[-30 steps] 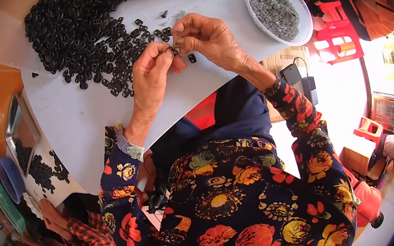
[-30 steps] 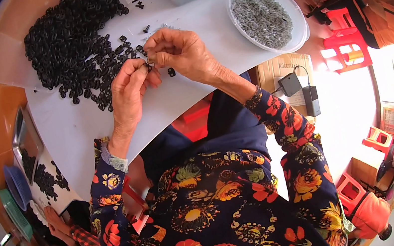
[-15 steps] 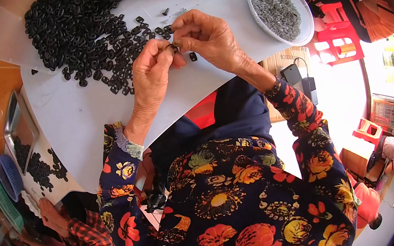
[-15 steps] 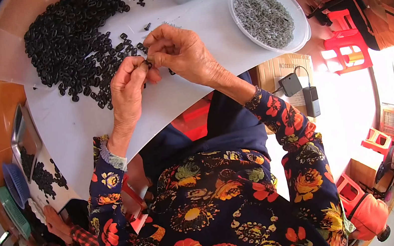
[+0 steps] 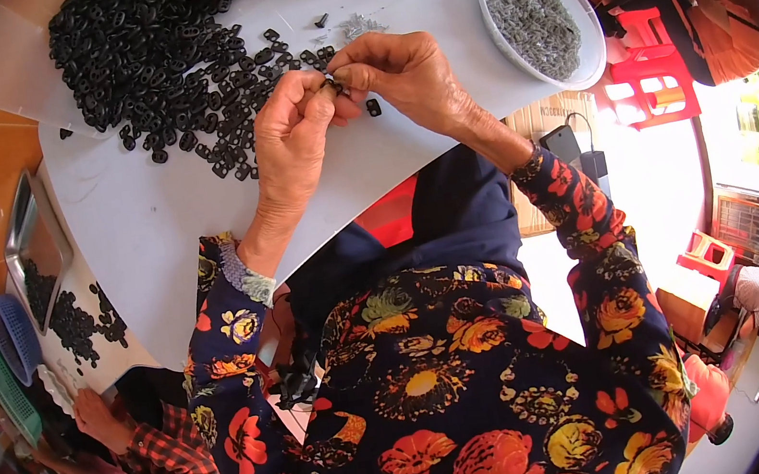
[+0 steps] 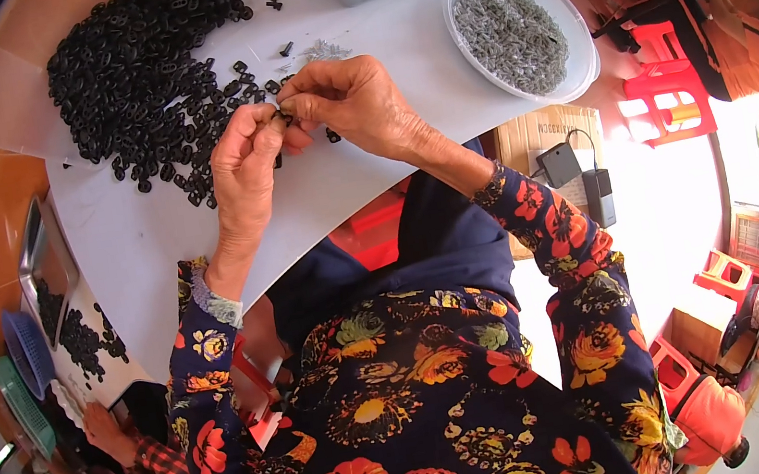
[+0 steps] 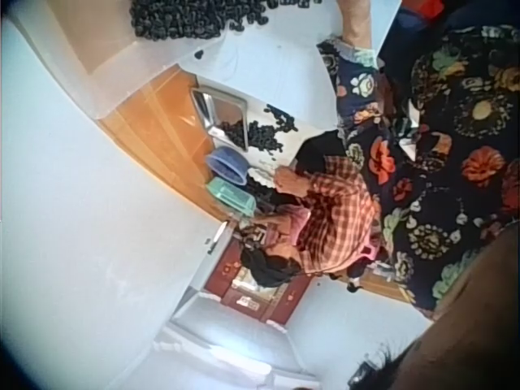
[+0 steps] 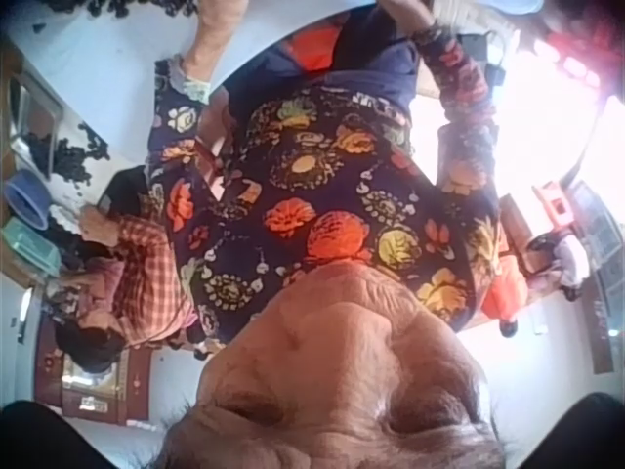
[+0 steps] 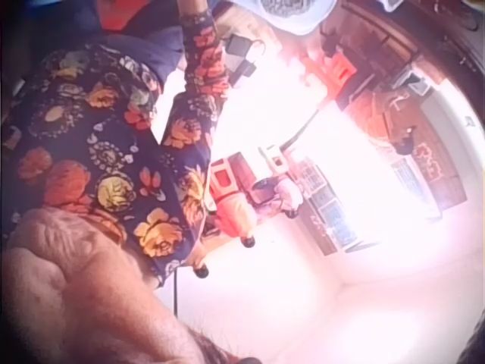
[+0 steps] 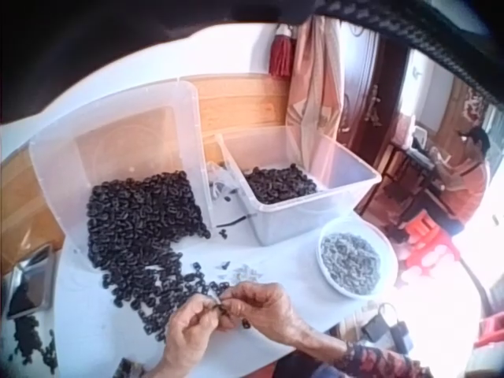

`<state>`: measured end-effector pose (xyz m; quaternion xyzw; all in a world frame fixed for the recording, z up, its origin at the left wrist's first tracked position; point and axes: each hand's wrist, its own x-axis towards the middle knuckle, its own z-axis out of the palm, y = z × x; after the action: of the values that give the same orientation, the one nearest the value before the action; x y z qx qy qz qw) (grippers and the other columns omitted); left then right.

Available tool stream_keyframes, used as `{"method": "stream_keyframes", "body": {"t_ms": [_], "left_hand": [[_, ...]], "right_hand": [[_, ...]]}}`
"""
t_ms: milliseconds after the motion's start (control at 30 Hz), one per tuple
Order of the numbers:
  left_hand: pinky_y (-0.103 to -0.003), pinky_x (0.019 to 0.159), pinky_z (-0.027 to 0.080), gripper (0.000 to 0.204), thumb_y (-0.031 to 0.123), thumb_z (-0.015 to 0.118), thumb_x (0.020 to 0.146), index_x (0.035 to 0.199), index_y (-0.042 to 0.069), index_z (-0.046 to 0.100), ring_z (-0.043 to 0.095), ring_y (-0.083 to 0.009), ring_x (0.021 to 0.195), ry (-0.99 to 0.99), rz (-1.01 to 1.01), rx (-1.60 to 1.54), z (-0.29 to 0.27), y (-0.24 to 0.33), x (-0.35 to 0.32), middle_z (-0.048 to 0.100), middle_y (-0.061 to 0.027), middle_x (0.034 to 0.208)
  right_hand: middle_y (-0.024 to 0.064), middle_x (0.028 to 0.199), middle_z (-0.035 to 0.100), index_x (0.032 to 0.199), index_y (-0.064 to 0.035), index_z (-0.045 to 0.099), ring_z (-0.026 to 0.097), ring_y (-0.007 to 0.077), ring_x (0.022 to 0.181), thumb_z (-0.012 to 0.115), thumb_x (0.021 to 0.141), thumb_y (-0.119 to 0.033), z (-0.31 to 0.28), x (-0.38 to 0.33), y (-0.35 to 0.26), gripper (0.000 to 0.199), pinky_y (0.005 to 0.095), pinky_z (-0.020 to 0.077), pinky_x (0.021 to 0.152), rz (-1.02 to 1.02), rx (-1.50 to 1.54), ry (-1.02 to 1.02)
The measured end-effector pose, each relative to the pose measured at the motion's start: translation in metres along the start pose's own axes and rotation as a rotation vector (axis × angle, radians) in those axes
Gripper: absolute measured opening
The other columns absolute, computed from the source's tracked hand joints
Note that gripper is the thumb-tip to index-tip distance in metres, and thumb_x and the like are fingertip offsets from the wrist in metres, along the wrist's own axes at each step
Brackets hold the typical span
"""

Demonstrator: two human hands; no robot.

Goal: The person assembles small plastic components by hand, picking up plastic pieces and pins from the table and fitting them together.

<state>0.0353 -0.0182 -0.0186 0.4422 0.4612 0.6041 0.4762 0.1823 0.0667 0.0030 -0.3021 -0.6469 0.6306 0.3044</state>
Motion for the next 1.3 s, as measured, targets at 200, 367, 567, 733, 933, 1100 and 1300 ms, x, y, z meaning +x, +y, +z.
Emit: {"method": "stream_keyframes", "body": {"t_ms": [200, 367, 567, 733, 933, 1100, 1300], "left_hand": [[-0.022, 0.070, 0.044, 0.015, 0.015, 0.052, 0.094, 0.095, 0.001, 0.056, 0.054, -0.0080, 0.073, -0.022, -0.025, -0.011, -0.001, 0.002, 0.000, 0.064, -0.0054, 0.080], [-0.022, 0.067, 0.048, 0.006, 0.003, 0.050, 0.090, 0.092, 0.000, 0.055, 0.058, -0.0083, 0.071, 0.046, 0.070, 0.030, 0.006, 0.008, 0.002, 0.064, -0.0054, 0.078], [-0.023, 0.066, 0.047, 0.007, 0.002, 0.049, 0.088, 0.089, -0.001, 0.055, 0.058, -0.0080, 0.070, 0.081, 0.075, 0.050, 0.002, 0.007, 0.002, 0.062, -0.0050, 0.076], [-0.023, 0.066, 0.047, 0.006, 0.003, 0.050, 0.088, 0.087, 0.000, 0.056, 0.056, -0.0076, 0.068, 0.097, 0.007, -0.012, 0.001, 0.008, 0.002, 0.062, -0.0048, 0.076], [-0.020, 0.067, 0.041, 0.011, 0.008, 0.050, 0.089, 0.094, 0.002, 0.058, 0.052, -0.0059, 0.071, 0.072, 0.007, 0.001, -0.003, 0.003, 0.002, 0.063, -0.0030, 0.078], [-0.022, 0.069, 0.048, 0.009, 0.000, 0.049, 0.087, 0.093, -0.001, 0.056, 0.058, -0.0078, 0.071, 0.086, 0.067, 0.026, -0.001, 0.002, 0.003, 0.062, -0.0048, 0.078], [-0.022, 0.072, 0.044, 0.011, 0.010, 0.052, 0.091, 0.094, 0.001, 0.057, 0.054, -0.0075, 0.074, 0.036, 0.000, 0.003, -0.006, 0.002, 0.004, 0.063, -0.0043, 0.081]], "right_hand": [[0.0004, 0.066, 0.061, 0.086, 0.0016, 0.065, 0.051, 0.0047, 0.061, 0.061, 0.089, -0.011, 0.003, 0.000, -0.009, 0.014, 0.0223, 0.0435, 0.055, -0.007, -0.163, 0.013], [0.0005, 0.061, 0.059, 0.083, 0.0014, 0.063, 0.050, 0.0046, 0.059, 0.061, 0.089, -0.012, 0.017, -0.002, -0.003, 0.015, 0.0229, 0.0432, 0.053, -0.062, -0.213, 0.136], [0.0011, 0.064, 0.060, 0.089, 0.0017, 0.063, 0.054, 0.0051, 0.061, 0.061, 0.089, -0.016, 0.014, -0.001, -0.006, 0.017, 0.0229, 0.0451, 0.056, 0.003, -0.169, 0.110], [0.0022, 0.070, 0.062, 0.092, 0.0010, 0.064, 0.053, 0.0050, 0.063, 0.059, 0.089, -0.014, 0.002, 0.009, -0.007, 0.017, 0.0234, 0.0446, 0.057, -0.136, -0.221, 0.036], [0.0031, 0.065, 0.060, 0.086, 0.0012, 0.063, 0.050, 0.0076, 0.058, 0.062, 0.085, -0.013, 0.007, 0.006, -0.013, 0.014, 0.0253, 0.0445, 0.056, -0.057, -0.373, 0.045], [0.0033, 0.064, 0.059, 0.086, 0.0017, 0.063, 0.050, 0.0076, 0.058, 0.062, 0.084, -0.013, 0.014, 0.001, -0.004, 0.015, 0.0248, 0.0439, 0.056, -0.107, -0.302, 0.108], [0.0003, 0.066, 0.059, 0.086, 0.0003, 0.063, 0.050, 0.0055, 0.061, 0.061, 0.087, -0.015, 0.004, 0.005, -0.005, 0.015, 0.0236, 0.0432, 0.056, -0.074, -0.210, 0.032]]}}
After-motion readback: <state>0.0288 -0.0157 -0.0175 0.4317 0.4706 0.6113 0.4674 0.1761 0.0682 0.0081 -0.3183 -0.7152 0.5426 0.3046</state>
